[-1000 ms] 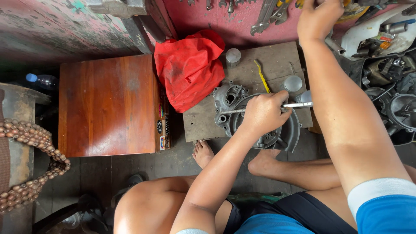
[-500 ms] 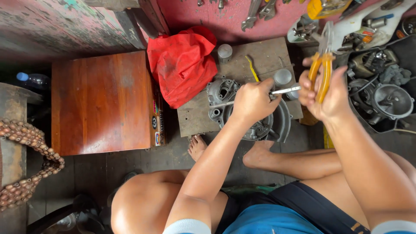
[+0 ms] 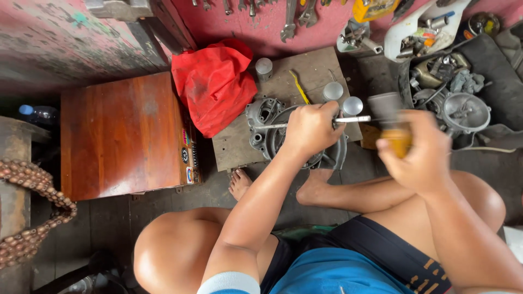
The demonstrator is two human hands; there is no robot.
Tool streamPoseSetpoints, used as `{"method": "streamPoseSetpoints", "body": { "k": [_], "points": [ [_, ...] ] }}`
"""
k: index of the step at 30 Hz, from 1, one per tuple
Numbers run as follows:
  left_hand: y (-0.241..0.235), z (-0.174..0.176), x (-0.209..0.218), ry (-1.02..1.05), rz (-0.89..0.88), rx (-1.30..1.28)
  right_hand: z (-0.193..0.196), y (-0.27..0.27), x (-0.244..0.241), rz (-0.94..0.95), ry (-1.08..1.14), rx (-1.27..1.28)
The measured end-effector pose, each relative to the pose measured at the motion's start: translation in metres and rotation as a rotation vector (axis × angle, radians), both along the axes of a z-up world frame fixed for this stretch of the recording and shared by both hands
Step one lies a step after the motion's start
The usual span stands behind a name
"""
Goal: Repairing and cleaning a motorcycle engine casing using hand tools
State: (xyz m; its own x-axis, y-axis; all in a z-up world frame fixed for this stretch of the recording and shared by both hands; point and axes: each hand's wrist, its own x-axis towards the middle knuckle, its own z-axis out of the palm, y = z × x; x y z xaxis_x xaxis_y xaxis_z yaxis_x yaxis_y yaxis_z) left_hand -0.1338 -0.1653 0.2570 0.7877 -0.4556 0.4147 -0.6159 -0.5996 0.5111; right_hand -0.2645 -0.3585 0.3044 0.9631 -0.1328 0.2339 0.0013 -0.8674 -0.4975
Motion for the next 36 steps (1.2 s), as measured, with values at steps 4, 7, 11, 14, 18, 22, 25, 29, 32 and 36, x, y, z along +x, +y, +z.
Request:
{"method": "streamPoseSetpoints", "body": {
  "k": [4,7,11,14,18,22,25,29,32,36],
  "points": [
    [0.005,0.019,-0.013,-0.024,-0.024,0.004,-0.034,-0.028,-0.006,0.162,-0.589,0.235],
    [0.003,0.014,-0.009,-0.022,-0.055,0.011,-0.01,-0.008,-0.001,0.112,-0.266,-0.107],
    [0.001,0.018,-0.017,-0.079,-0.071,-0.065,0.034,0.014,-0.004,0.107,-0.725,0.556],
    [0.001,0.033,-0.025,-0.071,-0.126,-0.042,-0.002,0.012,-0.009,0.044,-0.211,-0.169],
    [-0.005,0.019,-0.012,-0.068,-0.104,-0.029,0.008,-0.002,-0.009,0.012,-0.321,-0.119],
    [-0.007,0.016,-0.028,-0.073,-0.142,0.072,-0.011,0.01,-0.022,0.017,-0.542,0.374],
    [-0.01,0.023,-0.02,-0.073,-0.122,0.09,-0.005,-0.006,-0.015,0.062,-0.285,0.007],
    [-0.008,0.025,-0.017,-0.184,-0.134,-0.002,-0.031,-0.024,-0.014,0.0,-0.952,0.956],
    [-0.006,0.043,-0.026,-0.123,-0.057,-0.057,-0.028,0.012,-0.015,-0.028,-0.02,0.045],
    [0.03,0.054,0.009,-0.268,-0.072,-0.101,-0.029,0.0,-0.006,-0.056,-0.086,0.208]
  ]
}}
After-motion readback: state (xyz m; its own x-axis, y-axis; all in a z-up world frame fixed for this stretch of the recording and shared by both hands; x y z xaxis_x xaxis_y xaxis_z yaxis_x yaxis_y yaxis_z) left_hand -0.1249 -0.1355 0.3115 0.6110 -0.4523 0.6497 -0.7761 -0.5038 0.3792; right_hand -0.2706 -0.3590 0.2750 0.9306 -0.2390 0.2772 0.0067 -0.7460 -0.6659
